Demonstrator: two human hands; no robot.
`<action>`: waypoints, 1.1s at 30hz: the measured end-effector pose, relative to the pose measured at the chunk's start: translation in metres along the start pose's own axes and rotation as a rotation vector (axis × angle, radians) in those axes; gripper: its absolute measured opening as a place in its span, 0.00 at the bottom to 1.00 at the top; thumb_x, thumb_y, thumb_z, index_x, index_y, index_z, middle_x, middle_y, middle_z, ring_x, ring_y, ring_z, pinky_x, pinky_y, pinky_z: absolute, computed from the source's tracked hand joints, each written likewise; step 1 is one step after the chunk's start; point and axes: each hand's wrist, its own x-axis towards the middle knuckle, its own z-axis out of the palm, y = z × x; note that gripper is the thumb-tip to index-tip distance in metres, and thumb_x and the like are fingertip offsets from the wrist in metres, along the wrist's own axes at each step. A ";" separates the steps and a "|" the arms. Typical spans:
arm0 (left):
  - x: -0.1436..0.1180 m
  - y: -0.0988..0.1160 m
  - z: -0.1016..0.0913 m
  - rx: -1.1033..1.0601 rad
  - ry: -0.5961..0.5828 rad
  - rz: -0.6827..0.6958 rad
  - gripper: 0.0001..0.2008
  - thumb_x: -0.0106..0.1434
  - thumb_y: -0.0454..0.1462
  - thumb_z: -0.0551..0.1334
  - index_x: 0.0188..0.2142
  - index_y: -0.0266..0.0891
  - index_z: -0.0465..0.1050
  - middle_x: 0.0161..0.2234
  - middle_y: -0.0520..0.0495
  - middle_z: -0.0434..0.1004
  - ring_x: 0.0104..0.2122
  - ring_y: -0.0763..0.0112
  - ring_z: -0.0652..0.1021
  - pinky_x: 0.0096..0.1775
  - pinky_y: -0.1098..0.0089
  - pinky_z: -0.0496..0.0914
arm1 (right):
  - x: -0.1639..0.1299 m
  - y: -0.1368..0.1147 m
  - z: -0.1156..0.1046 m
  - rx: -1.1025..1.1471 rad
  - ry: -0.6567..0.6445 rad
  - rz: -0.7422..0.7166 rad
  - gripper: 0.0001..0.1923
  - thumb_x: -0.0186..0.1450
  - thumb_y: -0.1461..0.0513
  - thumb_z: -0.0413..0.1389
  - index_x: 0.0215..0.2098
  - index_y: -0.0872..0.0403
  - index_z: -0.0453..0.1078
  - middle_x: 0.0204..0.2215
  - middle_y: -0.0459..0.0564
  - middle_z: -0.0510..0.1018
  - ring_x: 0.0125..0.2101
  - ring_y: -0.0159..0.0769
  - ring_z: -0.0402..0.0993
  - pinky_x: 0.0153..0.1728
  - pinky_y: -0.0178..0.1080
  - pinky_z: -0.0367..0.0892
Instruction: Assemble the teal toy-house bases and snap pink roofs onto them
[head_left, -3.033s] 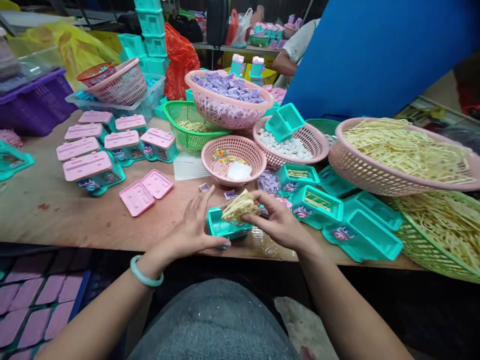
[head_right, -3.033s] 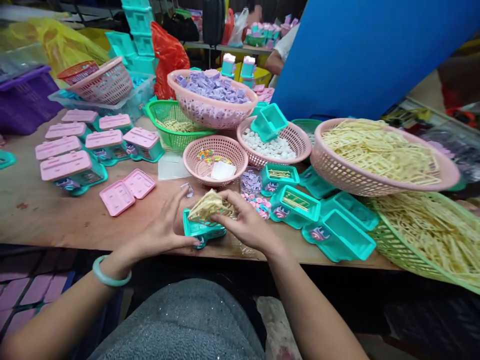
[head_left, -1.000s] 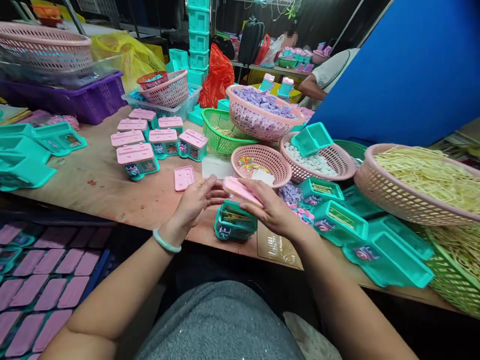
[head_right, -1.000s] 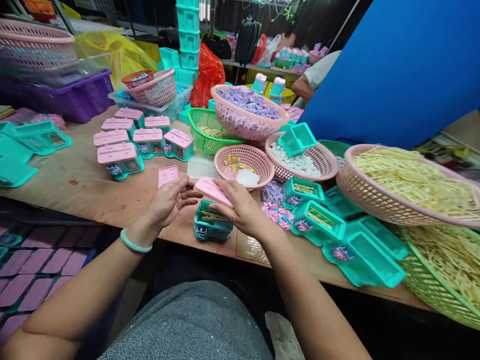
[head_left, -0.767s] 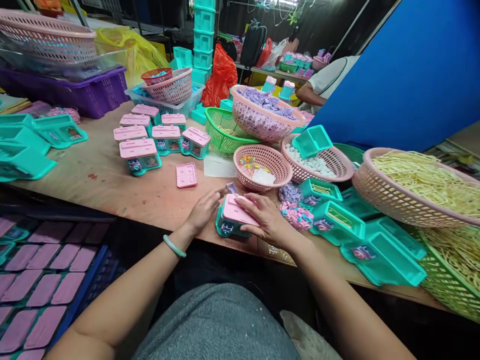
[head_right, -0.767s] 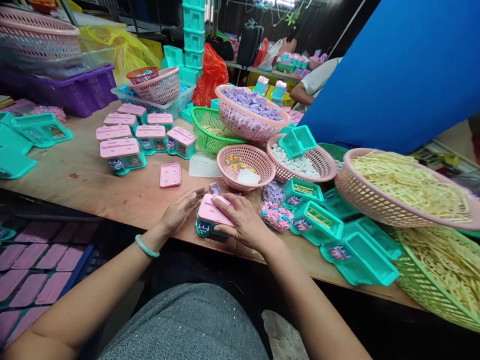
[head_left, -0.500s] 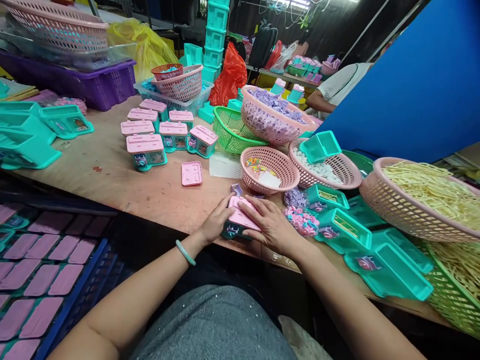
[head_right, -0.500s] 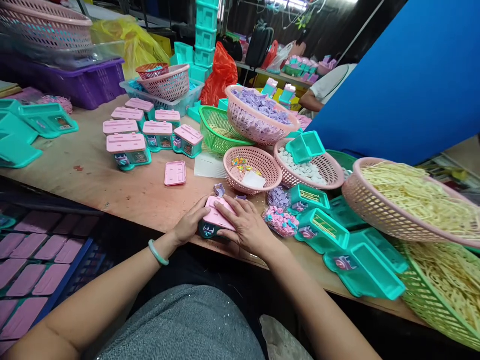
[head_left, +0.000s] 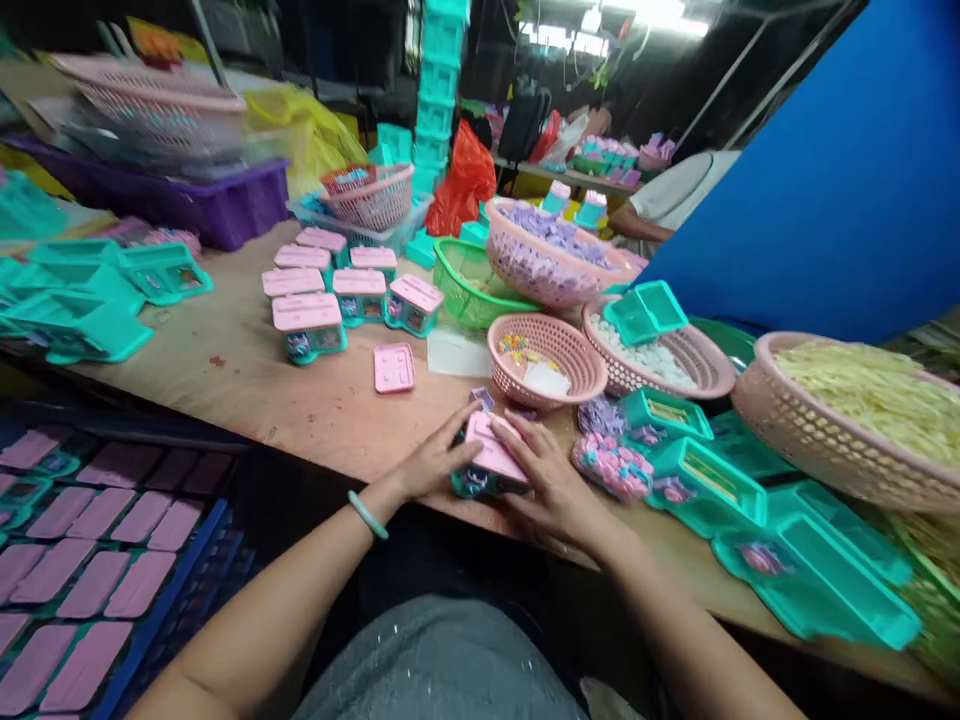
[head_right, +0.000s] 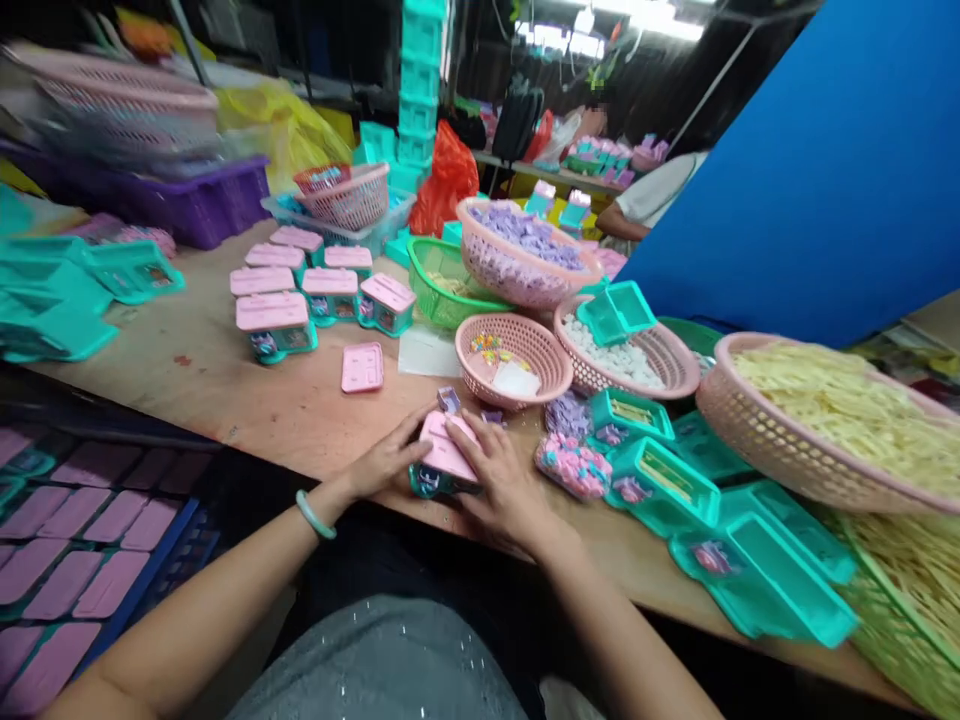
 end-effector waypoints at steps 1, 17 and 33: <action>-0.004 0.005 -0.002 0.015 0.011 0.009 0.36 0.64 0.53 0.64 0.67 0.42 0.62 0.69 0.38 0.62 0.68 0.50 0.65 0.68 0.50 0.57 | 0.001 -0.002 0.003 0.024 0.034 0.001 0.46 0.66 0.60 0.60 0.75 0.41 0.40 0.69 0.59 0.56 0.67 0.55 0.56 0.63 0.63 0.63; -0.051 0.037 -0.177 0.129 0.860 -0.048 0.32 0.59 0.57 0.65 0.54 0.38 0.73 0.56 0.34 0.77 0.56 0.47 0.77 0.56 0.49 0.71 | 0.217 -0.078 0.062 0.397 -0.126 -0.305 0.51 0.58 0.62 0.67 0.73 0.46 0.47 0.67 0.60 0.58 0.67 0.52 0.57 0.65 0.56 0.59; 0.038 -0.004 -0.123 1.028 0.836 0.043 0.40 0.60 0.32 0.70 0.67 0.38 0.55 0.68 0.27 0.57 0.68 0.41 0.63 0.62 0.47 0.68 | 0.161 0.010 0.062 -0.173 0.044 0.405 0.22 0.63 0.73 0.47 0.53 0.60 0.69 0.40 0.63 0.76 0.40 0.49 0.77 0.41 0.47 0.68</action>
